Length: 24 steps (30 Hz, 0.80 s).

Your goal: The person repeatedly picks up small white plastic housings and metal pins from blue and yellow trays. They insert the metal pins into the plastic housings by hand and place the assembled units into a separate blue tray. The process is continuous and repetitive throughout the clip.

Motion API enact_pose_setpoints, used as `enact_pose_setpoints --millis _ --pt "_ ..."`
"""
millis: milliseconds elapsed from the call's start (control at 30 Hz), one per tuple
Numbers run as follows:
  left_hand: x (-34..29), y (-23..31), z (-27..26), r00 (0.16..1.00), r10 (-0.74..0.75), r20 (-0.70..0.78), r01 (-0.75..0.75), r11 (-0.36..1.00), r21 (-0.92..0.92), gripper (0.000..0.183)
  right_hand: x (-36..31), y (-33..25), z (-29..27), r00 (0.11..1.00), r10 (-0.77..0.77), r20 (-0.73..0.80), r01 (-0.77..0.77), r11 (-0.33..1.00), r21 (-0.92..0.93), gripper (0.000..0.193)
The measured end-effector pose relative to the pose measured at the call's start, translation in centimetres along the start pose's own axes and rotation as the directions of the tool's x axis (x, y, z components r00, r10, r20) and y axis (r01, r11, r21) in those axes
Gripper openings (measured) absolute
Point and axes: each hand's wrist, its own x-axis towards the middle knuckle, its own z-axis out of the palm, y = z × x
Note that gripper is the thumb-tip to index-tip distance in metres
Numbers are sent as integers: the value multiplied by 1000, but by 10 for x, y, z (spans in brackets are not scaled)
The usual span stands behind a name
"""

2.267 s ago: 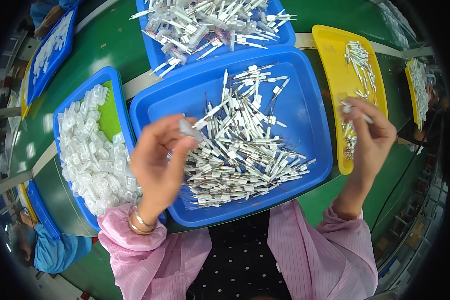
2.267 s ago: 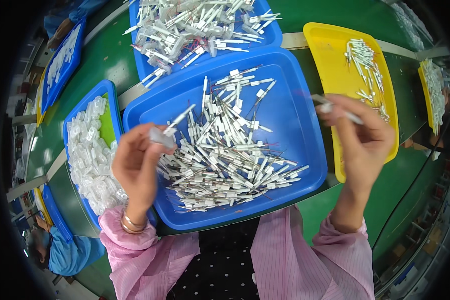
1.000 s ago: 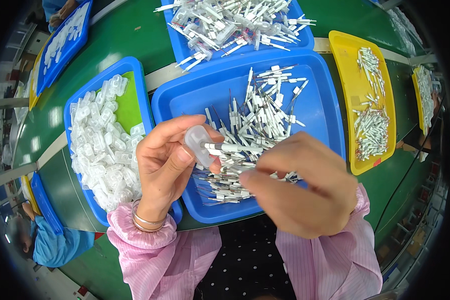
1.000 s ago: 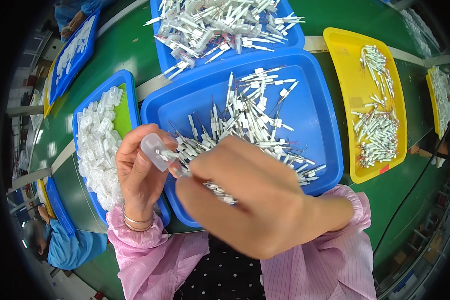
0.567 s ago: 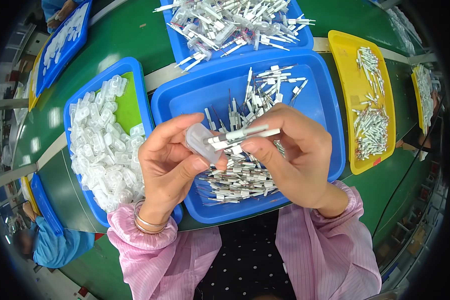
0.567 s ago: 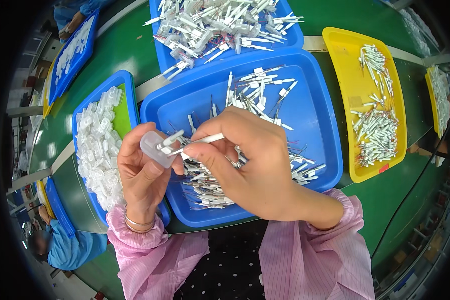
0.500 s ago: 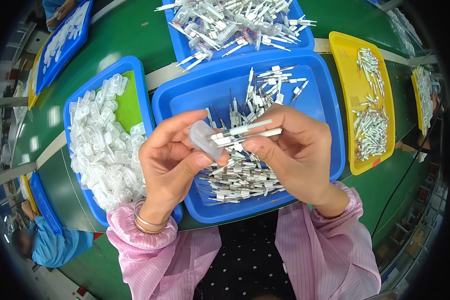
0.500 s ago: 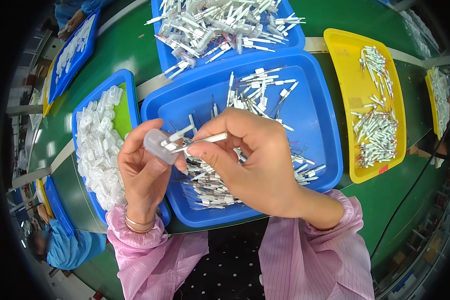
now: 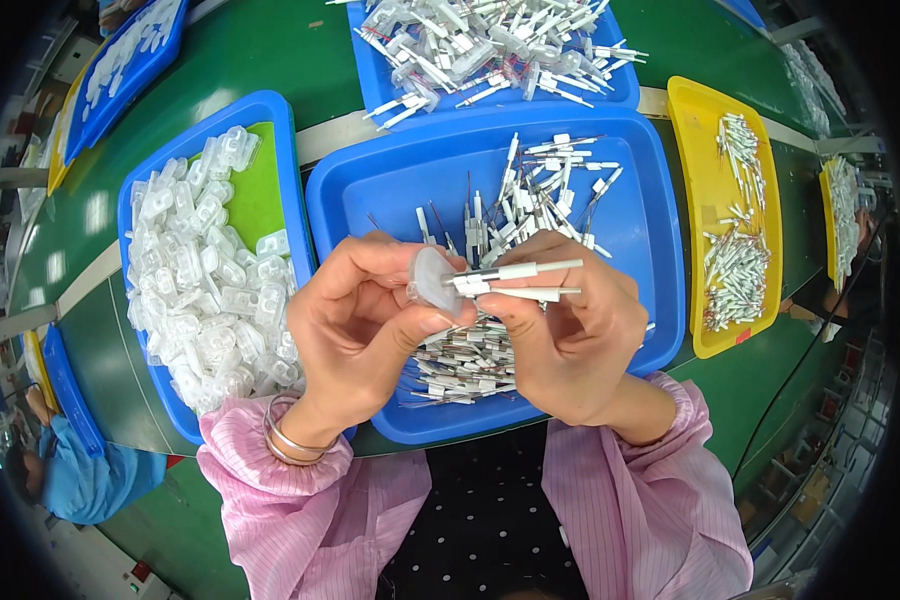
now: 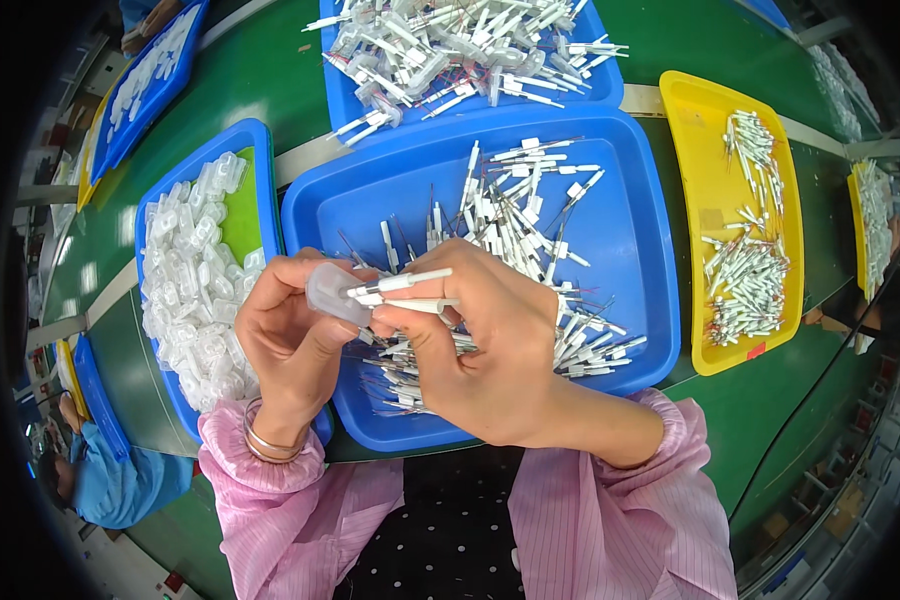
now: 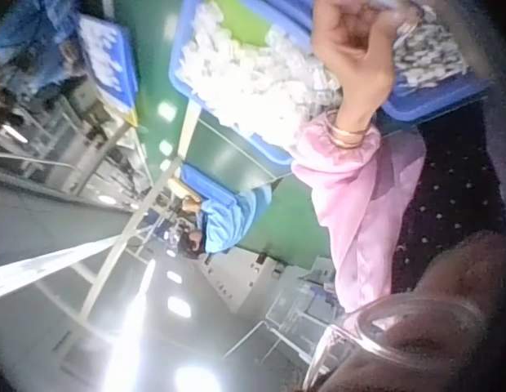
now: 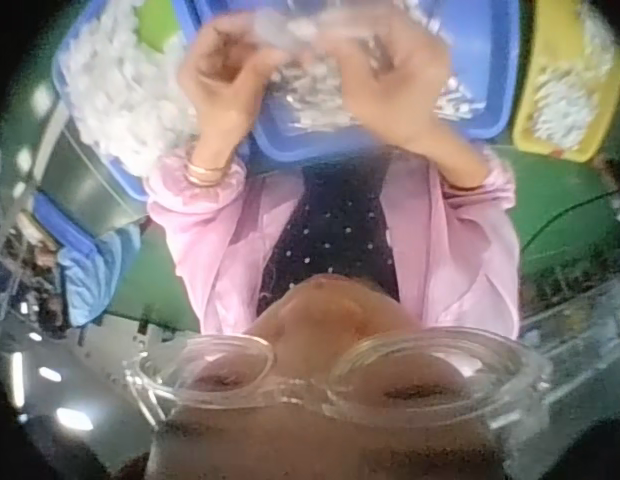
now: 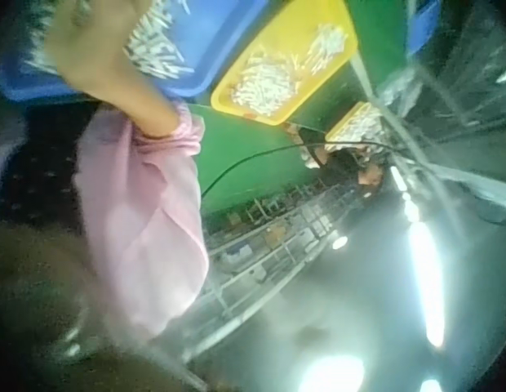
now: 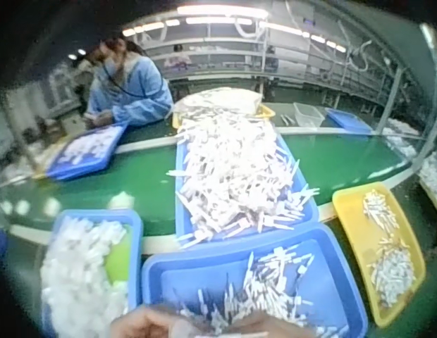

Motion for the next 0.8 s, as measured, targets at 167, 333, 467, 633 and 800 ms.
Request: enact_pose_setpoints --millis 167,333,467,633,800 --pt "1 -4 -2 1000 -25 15 27 992 -121 29 -2 1 5 1000 25 -6 -25 999 23 15" --pt "14 15 -15 991 -113 78 106 991 87 30 0 -4 -13 956 269 117 -287 939 188 15" --pt "33 27 -59 943 330 -40 46 -10 999 22 29 -20 -40 943 320 97 -324 945 36 8" --pt "25 23 -113 897 398 -194 367 -422 829 16 122 10 -66 975 165 152 -51 822 -567 10" --pt "29 28 -107 882 347 -320 457 -458 762 14 213 27 -41 995 -44 91 101 492 -865 21"
